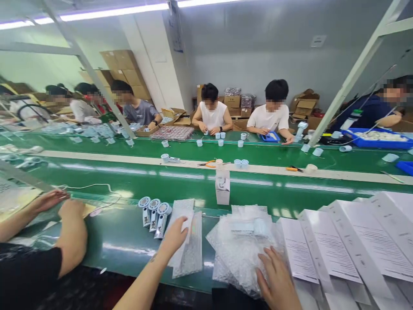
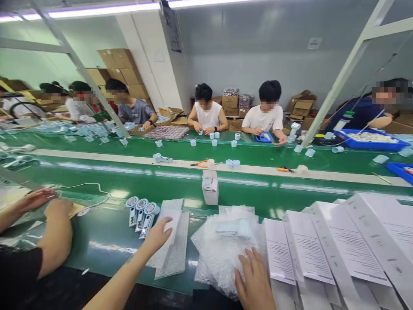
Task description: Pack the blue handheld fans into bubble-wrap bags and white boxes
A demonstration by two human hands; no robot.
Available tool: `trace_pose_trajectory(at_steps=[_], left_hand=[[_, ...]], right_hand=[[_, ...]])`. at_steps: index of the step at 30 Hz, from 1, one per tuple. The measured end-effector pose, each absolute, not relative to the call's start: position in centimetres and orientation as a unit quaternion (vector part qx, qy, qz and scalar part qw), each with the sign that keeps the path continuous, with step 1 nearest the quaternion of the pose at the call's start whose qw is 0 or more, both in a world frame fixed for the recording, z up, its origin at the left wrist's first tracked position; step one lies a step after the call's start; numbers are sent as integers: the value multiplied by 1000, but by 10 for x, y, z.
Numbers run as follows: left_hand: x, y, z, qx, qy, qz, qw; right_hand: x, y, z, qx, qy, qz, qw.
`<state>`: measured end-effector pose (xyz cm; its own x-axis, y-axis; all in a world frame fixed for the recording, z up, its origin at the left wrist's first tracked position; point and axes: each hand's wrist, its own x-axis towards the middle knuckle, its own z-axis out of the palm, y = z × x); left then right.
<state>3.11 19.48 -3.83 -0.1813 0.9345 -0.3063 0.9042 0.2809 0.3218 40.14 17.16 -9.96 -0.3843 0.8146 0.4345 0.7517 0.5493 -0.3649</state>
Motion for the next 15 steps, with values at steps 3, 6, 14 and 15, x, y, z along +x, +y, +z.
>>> trace_pose_trajectory(at_steps=[3, 6, 14, 15], left_hand=[[-10, 140, -53, 551, 795, -11, 251], [6, 113, -76, 537, 793, -35, 285], [72, 115, -102, 526, 796, 30, 299], [64, 114, -100, 521, 798, 49, 299]], right_hand=[[401, 164, -85, -443, -836, 60, 319], [373, 150, -69, -388, -851, 153, 318], [177, 170, -51, -362, -864, 318, 147], [160, 177, -58, -387, -861, 312, 108]])
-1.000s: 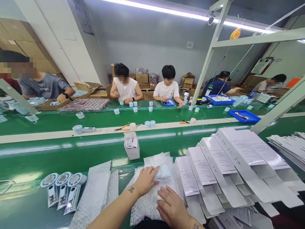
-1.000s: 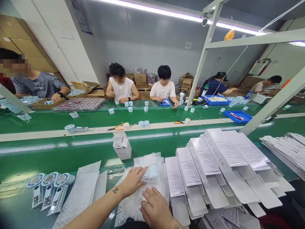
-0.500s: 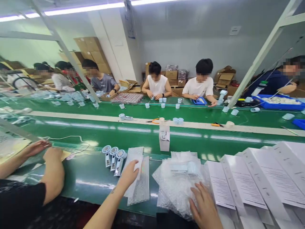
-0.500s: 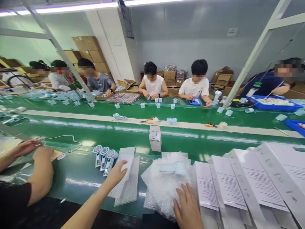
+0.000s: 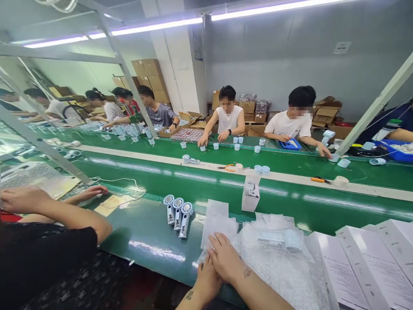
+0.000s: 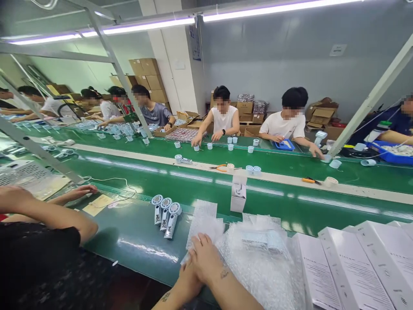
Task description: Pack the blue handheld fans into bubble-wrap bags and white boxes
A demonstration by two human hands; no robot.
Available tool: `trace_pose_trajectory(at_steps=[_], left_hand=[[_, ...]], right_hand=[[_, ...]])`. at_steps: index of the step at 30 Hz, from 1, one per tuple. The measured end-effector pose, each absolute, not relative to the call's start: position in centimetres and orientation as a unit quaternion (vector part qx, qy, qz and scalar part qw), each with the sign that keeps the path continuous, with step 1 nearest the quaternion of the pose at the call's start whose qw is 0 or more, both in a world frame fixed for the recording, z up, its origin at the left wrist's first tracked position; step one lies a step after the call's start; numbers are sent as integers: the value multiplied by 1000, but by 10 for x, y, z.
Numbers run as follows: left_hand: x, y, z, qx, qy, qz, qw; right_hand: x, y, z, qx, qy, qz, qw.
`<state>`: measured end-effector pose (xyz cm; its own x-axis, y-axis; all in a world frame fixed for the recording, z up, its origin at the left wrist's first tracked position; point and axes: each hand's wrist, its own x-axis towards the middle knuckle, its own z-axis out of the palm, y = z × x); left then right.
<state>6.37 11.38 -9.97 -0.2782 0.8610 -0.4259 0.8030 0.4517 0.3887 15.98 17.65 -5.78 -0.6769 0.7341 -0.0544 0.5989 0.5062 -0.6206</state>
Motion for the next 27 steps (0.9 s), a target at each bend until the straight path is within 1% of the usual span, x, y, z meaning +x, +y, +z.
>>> trace_pose_trajectory(at_steps=[2, 5, 7, 8, 9, 11, 13, 15, 18, 19, 20, 22, 23, 24, 25, 27], left_hand=[[36, 112, -93, 494, 821, 90, 273], [-17, 118, -85, 399, 882, 142, 205], [-46, 127, -85, 338, 906, 159, 200], [-56, 133, -86, 317, 911, 167, 207], [-63, 138, -87, 301, 912, 176, 215], [-68, 144, -88, 282, 907, 210, 230], [-61, 143, -85, 269, 892, 264, 250], [-43, 133, -80, 256, 864, 327, 285], [1, 105, -74, 243, 809, 406, 347], [16, 95, -74, 245, 784, 427, 379], [28, 85, -76, 253, 741, 446, 434], [42, 72, -82, 334, 667, 430, 510], [42, 68, -86, 407, 644, 393, 514], [38, 68, -91, 499, 638, 329, 485], [31, 69, -96, 589, 635, 250, 433], [14, 77, -105, 707, 619, 101, 328]], right_hand=[[138, 184, -74, -430, -850, 298, 63], [133, 181, -93, -462, -842, 276, 44], [139, 172, -96, -458, -842, 278, 59], [142, 167, -95, -452, -835, 302, 83], [145, 163, -92, -448, -811, 358, 120], [147, 156, -86, -447, -702, 520, 193], [145, 154, -82, -451, -564, 655, 223], [138, 158, -78, -454, -471, 721, 229], [124, 168, -72, -429, -387, 773, 262], [121, 172, -69, -417, -364, 786, 275], [121, 174, -65, -409, -345, 794, 289], [130, 175, -56, -405, -315, 796, 322], [140, 174, -51, -407, -300, 793, 340], [154, 172, -46, -409, -284, 791, 356], [170, 168, -40, -408, -269, 791, 369], [208, 157, -31, -395, -233, 801, 384]])
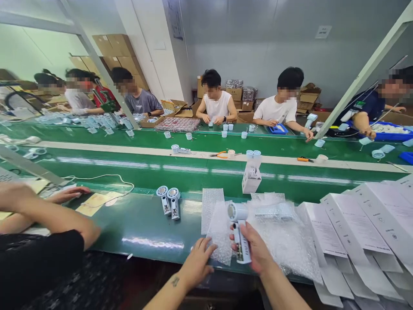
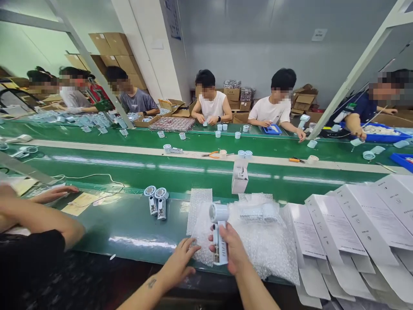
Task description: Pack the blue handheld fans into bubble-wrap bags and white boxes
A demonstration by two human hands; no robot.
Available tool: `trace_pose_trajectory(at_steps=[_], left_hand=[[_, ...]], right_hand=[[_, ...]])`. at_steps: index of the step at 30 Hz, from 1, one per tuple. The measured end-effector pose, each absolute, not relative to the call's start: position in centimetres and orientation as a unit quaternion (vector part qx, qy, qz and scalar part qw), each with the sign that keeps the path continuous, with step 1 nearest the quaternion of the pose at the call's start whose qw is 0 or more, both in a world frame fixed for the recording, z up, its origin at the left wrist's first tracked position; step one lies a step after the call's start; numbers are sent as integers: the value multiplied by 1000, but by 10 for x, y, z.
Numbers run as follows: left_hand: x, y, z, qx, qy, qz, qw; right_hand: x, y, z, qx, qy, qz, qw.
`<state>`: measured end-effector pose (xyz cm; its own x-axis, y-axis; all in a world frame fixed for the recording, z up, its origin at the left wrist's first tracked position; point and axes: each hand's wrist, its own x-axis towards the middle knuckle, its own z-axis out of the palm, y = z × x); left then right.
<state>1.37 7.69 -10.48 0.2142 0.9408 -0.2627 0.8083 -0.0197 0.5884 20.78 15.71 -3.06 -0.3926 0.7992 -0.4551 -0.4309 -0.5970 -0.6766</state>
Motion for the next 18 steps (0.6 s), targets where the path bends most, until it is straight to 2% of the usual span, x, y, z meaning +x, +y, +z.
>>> trace_pose_trajectory(at_steps=[2, 7, 11, 15, 18], left_hand=[[-2, 85, -112, 749, 593, 26, 295], [-13, 89, -111, 748, 586, 42, 310], [0, 84, -93, 713, 617, 112, 315], [12, 80, -62, 683, 583, 207, 389], [16, 75, -43, 621, 578, 294, 441]], right_hand=[[244, 141, -25, -386, -205, 813, 385], [283, 82, -40, -344, -174, 857, 343], [257, 50, -64, -261, -185, 909, 267], [225, 63, -72, -259, -193, 907, 271], [220, 83, -67, -273, -228, 904, 238]])
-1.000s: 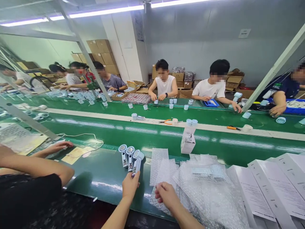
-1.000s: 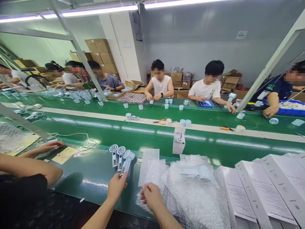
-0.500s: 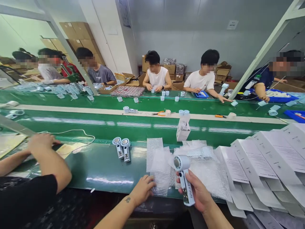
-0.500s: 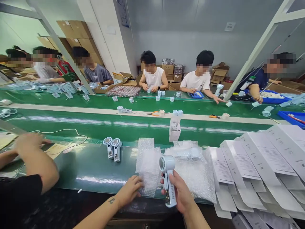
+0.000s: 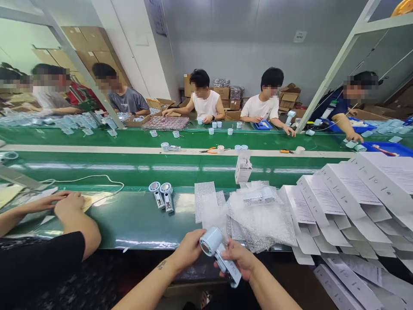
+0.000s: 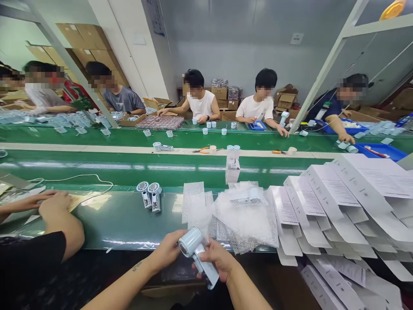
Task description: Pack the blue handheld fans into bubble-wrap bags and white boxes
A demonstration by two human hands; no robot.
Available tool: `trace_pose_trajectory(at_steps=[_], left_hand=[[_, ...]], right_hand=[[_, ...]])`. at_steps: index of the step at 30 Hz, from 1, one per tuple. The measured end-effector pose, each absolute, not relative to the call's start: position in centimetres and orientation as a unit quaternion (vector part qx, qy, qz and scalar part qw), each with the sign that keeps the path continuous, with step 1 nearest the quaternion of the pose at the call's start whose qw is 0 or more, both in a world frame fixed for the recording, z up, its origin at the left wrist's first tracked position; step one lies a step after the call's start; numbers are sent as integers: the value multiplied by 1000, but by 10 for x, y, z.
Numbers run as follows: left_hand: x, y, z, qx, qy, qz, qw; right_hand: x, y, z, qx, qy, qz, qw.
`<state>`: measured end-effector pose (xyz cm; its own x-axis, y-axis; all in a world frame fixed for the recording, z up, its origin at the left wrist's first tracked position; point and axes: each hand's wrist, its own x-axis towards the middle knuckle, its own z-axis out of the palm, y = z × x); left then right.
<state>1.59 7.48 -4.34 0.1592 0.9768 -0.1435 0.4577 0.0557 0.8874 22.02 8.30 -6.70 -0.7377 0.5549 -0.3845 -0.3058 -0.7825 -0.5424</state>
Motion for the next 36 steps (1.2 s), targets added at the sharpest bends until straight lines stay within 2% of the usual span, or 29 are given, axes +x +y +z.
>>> trace_pose_trajectory(at_steps=[6, 9, 13, 17, 19, 21, 25, 27, 31, 33, 36], left_hand=[[31, 74, -38, 391, 621, 485, 475], [40, 75, -30, 329, 605, 536, 488], [50, 65, -4, 326, 563, 523, 551], [56, 54, 24, 371, 462, 443, 673], [57, 54, 32, 403, 452, 409, 683], [58, 56, 35, 440, 515, 401, 617], [67, 58, 38, 547, 630, 408, 371], [71, 56, 41, 649, 586, 415, 250], [71, 52, 46, 826, 402, 395, -3], [71, 52, 47, 854, 366, 364, -67], [81, 55, 49, 848, 371, 373, -61]], right_hand=[[233, 79, -51, -278, -304, 892, 185], [238, 68, -44, -265, -295, 895, 205], [246, 64, -34, -203, -244, 908, 275], [259, 69, -24, -143, -247, 921, 266], [266, 71, -20, -156, -270, 914, 261], [271, 72, -14, -195, -295, 899, 259], [280, 69, 0, -275, -345, 862, 249], [285, 67, 7, -291, -363, 848, 253], [298, 63, 20, -305, -372, 832, 276], [303, 62, 27, -325, -373, 825, 271], [305, 61, 37, -376, -418, 797, 221]])
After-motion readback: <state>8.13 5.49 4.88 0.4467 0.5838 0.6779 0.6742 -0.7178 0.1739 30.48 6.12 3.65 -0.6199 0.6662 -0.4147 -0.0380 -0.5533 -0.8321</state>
